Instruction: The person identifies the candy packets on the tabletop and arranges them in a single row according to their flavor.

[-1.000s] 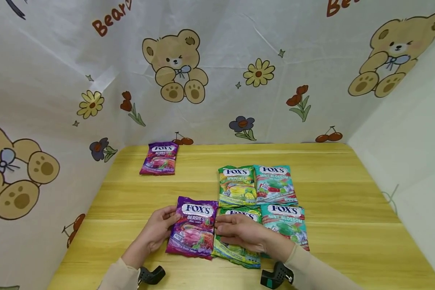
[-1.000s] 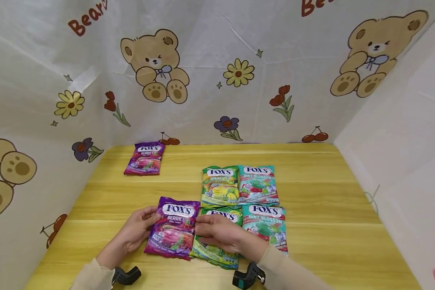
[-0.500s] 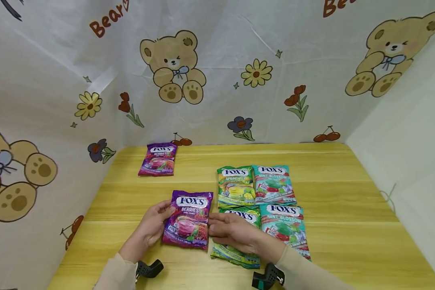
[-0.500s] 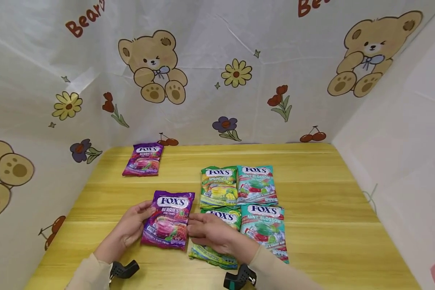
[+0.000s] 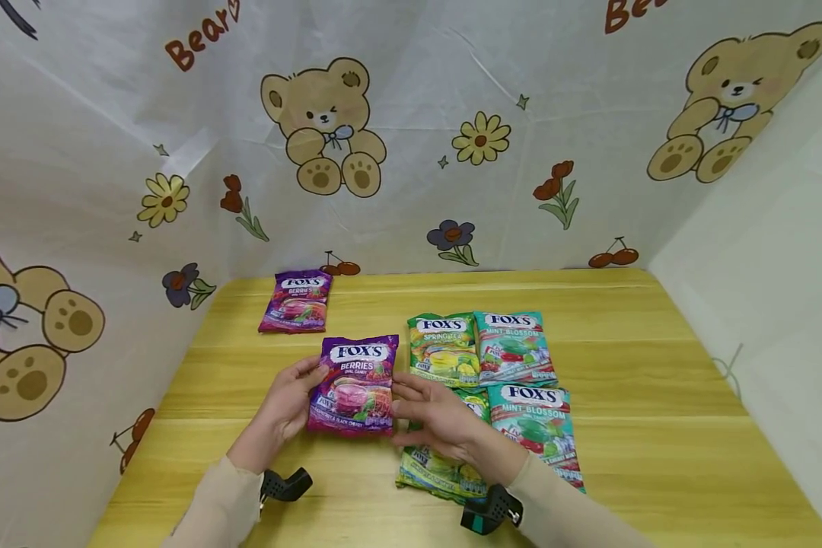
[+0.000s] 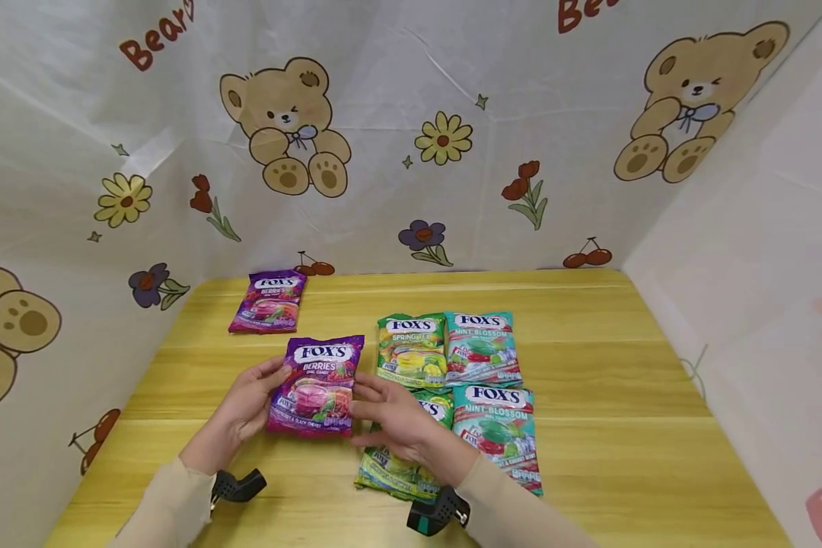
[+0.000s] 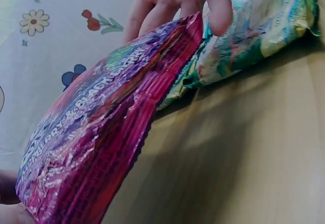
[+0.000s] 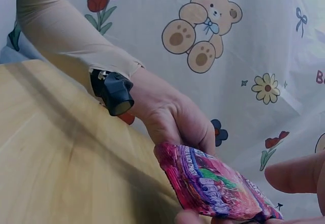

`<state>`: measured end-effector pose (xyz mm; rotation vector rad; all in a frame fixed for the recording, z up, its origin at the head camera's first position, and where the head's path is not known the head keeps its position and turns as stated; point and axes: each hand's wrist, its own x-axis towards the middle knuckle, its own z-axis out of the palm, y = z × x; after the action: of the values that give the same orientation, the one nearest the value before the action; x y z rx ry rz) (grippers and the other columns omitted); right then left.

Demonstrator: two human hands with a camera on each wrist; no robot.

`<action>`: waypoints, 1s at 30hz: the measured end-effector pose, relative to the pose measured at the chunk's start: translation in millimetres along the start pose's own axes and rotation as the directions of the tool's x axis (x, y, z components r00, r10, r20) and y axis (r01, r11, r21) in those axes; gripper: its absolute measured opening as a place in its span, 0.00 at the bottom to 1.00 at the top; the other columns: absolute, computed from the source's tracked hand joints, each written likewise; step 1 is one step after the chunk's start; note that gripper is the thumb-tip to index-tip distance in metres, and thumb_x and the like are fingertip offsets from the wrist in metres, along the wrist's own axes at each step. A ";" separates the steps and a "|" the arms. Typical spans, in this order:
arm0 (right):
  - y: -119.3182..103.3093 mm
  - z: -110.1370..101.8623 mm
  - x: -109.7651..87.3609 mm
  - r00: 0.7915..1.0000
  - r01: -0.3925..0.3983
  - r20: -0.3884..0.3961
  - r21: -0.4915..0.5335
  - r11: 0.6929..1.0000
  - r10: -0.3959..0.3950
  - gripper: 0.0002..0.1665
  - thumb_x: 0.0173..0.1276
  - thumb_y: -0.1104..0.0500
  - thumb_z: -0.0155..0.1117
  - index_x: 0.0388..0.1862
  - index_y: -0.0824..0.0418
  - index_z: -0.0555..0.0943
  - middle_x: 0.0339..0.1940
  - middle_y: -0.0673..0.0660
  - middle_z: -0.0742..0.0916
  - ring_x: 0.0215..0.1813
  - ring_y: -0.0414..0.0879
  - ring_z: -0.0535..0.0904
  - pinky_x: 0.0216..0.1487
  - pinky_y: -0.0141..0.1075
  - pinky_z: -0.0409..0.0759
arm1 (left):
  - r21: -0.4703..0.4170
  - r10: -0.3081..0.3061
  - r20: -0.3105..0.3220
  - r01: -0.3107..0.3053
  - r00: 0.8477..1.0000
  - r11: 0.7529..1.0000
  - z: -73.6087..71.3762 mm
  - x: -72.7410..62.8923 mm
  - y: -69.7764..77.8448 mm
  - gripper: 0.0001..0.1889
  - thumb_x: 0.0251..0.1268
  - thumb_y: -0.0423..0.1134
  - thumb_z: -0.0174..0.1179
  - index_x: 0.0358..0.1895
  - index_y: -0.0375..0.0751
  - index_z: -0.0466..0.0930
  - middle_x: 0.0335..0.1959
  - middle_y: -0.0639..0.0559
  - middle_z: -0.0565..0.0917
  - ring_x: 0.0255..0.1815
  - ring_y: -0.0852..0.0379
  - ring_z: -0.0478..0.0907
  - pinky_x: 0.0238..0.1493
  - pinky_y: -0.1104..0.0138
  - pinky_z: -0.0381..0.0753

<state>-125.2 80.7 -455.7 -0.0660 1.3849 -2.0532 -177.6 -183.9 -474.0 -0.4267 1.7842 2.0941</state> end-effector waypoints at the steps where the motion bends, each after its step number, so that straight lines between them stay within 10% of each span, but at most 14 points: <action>1: -1.1 0.0 1.8 1.000 0.008 -0.003 0.005 1.000 -0.008 0.41 0.80 0.65 0.55 0.85 0.62 0.50 0.86 0.66 0.54 0.79 0.66 0.65 0.66 0.63 0.78 | -0.010 0.002 0.003 -0.002 1.000 1.000 0.4 1.2 1.7 0.27 0.82 0.34 0.51 0.79 0.34 0.59 0.71 0.38 0.66 0.60 0.51 0.76 0.55 0.65 0.88; 9: -9.8 -2.1 16.5 0.998 0.060 -0.037 -0.001 0.998 -0.060 0.40 0.78 0.67 0.57 0.84 0.56 0.56 0.83 0.63 0.64 0.67 0.53 0.80 0.63 0.45 0.85 | -0.064 -0.008 0.024 0.010 1.000 0.998 0.2 12.7 16.3 0.30 0.83 0.41 0.51 0.82 0.43 0.56 0.78 0.39 0.63 0.70 0.46 0.72 0.65 0.57 0.83; 16: -26.3 -3.6 27.4 0.996 0.065 -0.064 0.019 0.998 -0.064 0.40 0.78 0.69 0.56 0.84 0.48 0.58 0.63 0.60 0.85 0.46 0.43 0.85 0.57 0.36 0.86 | -0.102 -0.016 0.096 0.026 0.995 0.994 -3.9 27.2 31.3 0.33 0.83 0.44 0.50 0.85 0.53 0.50 0.78 0.44 0.65 0.60 0.56 0.81 0.60 0.60 0.86; 24: -33.0 -3.1 49.5 0.981 0.096 -0.166 -0.045 0.994 -0.102 0.38 0.77 0.71 0.56 0.83 0.63 0.58 0.75 0.67 0.76 0.54 0.41 0.84 0.68 0.42 0.81 | -0.115 0.002 0.154 0.016 0.988 0.993 -6.2 44.2 47.1 0.33 0.85 0.42 0.47 0.85 0.56 0.46 0.80 0.46 0.63 0.53 0.61 0.85 0.57 0.64 0.87; 30: -31.4 -3.9 69.6 0.965 0.117 -0.229 -0.076 0.990 -0.131 0.35 0.76 0.72 0.56 0.79 0.70 0.62 0.73 0.70 0.76 0.55 0.43 0.83 0.59 0.34 0.85 | -0.133 0.025 0.216 0.004 0.976 0.991 -11.0 58.1 55.1 0.33 0.86 0.39 0.41 0.86 0.55 0.40 0.84 0.45 0.54 0.59 0.58 0.81 0.58 0.64 0.86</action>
<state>-196.6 53.6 -452.1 0.0664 1.6235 -2.1762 -254.4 -198.4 -453.3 -0.2123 1.5326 2.1813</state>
